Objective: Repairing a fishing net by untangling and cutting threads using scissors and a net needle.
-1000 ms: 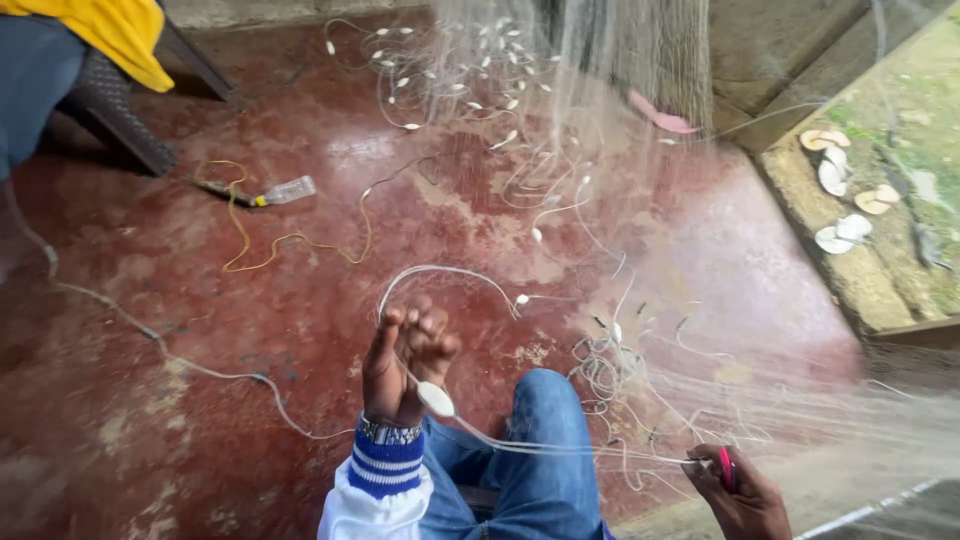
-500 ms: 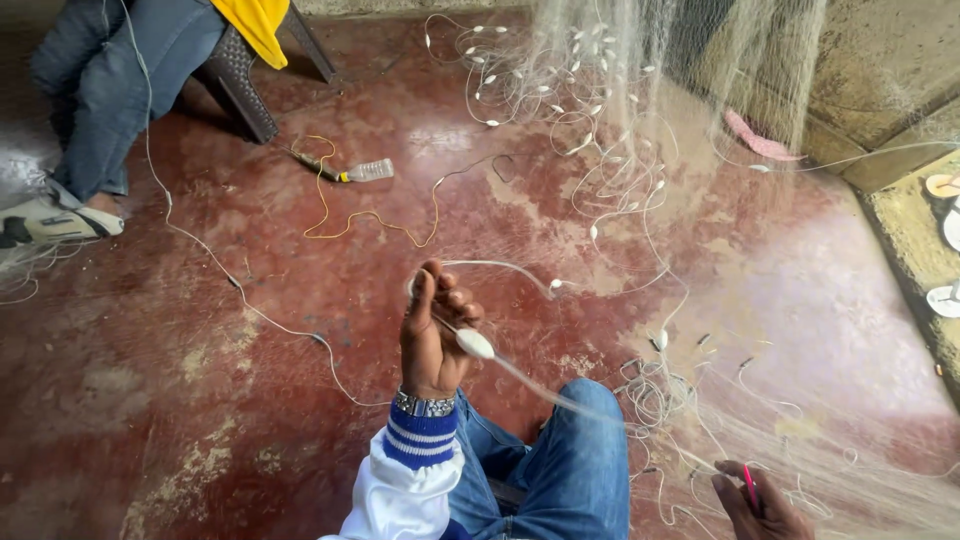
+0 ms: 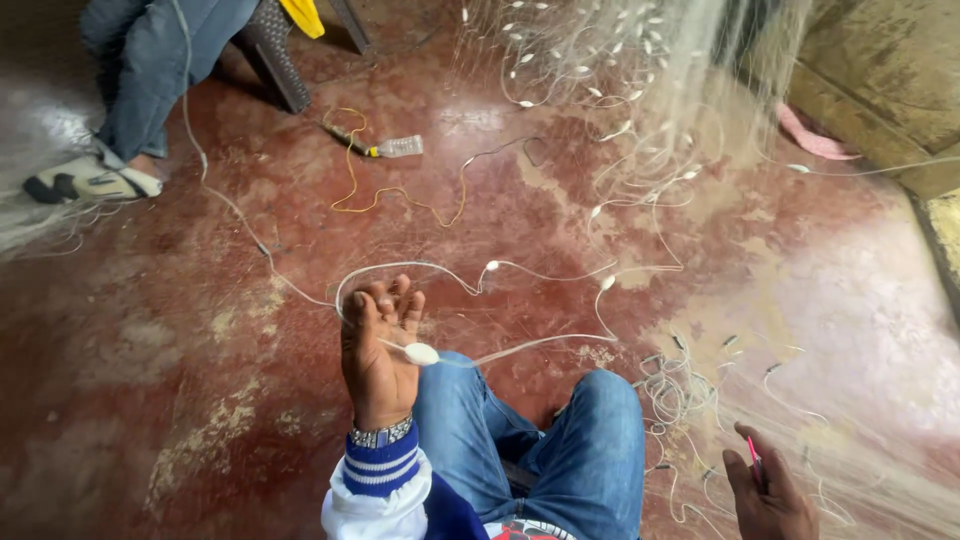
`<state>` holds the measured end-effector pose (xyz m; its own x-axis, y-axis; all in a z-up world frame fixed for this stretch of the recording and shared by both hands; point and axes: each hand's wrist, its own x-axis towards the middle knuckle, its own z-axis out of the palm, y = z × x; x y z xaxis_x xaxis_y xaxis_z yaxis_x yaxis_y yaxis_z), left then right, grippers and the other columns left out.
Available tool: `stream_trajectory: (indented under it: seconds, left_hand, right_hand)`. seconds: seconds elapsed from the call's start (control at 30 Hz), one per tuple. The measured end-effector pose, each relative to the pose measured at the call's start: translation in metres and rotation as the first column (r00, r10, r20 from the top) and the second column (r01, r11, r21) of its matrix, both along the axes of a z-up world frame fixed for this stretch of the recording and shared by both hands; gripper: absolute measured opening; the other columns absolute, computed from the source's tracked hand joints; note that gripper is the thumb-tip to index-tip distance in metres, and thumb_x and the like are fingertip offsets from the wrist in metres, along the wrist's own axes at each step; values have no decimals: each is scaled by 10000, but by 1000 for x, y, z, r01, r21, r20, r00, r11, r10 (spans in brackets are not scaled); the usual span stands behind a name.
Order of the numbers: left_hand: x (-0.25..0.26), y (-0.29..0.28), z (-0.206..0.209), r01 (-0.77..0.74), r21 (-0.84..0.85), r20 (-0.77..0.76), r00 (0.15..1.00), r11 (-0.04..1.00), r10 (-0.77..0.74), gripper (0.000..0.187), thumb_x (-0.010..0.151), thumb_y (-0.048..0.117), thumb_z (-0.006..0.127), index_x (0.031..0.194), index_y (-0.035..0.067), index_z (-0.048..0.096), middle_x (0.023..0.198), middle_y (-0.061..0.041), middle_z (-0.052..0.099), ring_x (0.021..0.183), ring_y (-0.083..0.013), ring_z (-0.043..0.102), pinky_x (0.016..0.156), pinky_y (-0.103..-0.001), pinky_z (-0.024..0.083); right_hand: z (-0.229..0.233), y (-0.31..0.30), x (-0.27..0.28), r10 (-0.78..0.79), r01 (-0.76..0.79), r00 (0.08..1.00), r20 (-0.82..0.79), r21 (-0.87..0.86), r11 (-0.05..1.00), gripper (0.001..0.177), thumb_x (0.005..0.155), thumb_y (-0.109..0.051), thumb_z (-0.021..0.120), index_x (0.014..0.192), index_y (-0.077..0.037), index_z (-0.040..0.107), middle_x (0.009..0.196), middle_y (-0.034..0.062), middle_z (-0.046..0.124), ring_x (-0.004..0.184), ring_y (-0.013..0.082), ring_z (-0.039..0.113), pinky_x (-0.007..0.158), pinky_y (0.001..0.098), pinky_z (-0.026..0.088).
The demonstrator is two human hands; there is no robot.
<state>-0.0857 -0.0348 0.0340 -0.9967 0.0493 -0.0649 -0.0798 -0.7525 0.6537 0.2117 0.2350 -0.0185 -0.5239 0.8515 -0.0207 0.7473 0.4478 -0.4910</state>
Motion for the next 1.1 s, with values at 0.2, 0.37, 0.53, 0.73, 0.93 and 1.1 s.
stream_trajectory:
  seconds: [0.2, 0.37, 0.53, 0.73, 0.93, 1.1]
  left_hand:
    - [7, -24, 9, -154, -94, -31, 988, 984, 152, 88, 875, 256, 568, 867, 169, 555, 913, 35, 566, 978, -145, 557, 829, -364, 477]
    - [7, -34, 22, -133, -30, -73, 989, 991, 130, 144, 883, 268, 559, 894, 125, 555, 960, -18, 570, 978, -184, 562, 855, -363, 490]
    - [8, -42, 27, -66, 136, 49, 997, 988, 59, 131, 894, 291, 543, 896, 161, 554, 825, -5, 551, 643, -114, 514, 411, -198, 412]
    - [13, -47, 36, 74, 308, -61, 996, 949, -58, 187, 966, 281, 407, 919, 134, 514, 750, -4, 456, 430, -56, 341, 289, -143, 250]
    - [19, -61, 50, 151, 339, -163, 982, 929, -100, 174, 969, 277, 401, 913, 148, 505, 782, -8, 444, 430, -52, 310, 289, -132, 208]
    - [21, -72, 47, 223, 380, -214, 965, 898, -150, 212, 984, 288, 385, 958, 145, 539, 809, -30, 479, 466, -80, 350, 312, -148, 245]
  right_hand:
    - [20, -3, -29, 28, -11, 991, 134, -126, 992, 396, 905, -357, 457, 1297, -350, 516, 604, 98, 477, 603, 284, 551, 657, 386, 434]
    - [22, -6, -39, 72, -67, 993, 93, -56, 996, 383, 928, -320, 462, 1305, -351, 520, 566, 75, 430, 558, 290, 513, 614, 394, 421]
    - [15, -9, -48, 149, -149, 989, -7, -37, 988, 383, 929, -277, 485, 1307, -314, 529, 539, 48, 379, 492, 237, 425, 594, 349, 400]
    - [5, -13, -63, 238, -238, 971, -12, -40, 970, 401, 909, -283, 497, 1309, -309, 522, 539, 38, 389, 484, 253, 437, 590, 379, 411]
    - [8, -16, -74, 296, -299, 954, -49, -67, 952, 421, 886, -262, 508, 1306, -299, 513, 528, 41, 375, 474, 230, 401, 584, 360, 405]
    - [11, -22, -77, 355, -357, 934, -45, -135, 924, 429, 861, -259, 510, 1287, -310, 494, 492, 52, 394, 452, 200, 409, 584, 338, 413]
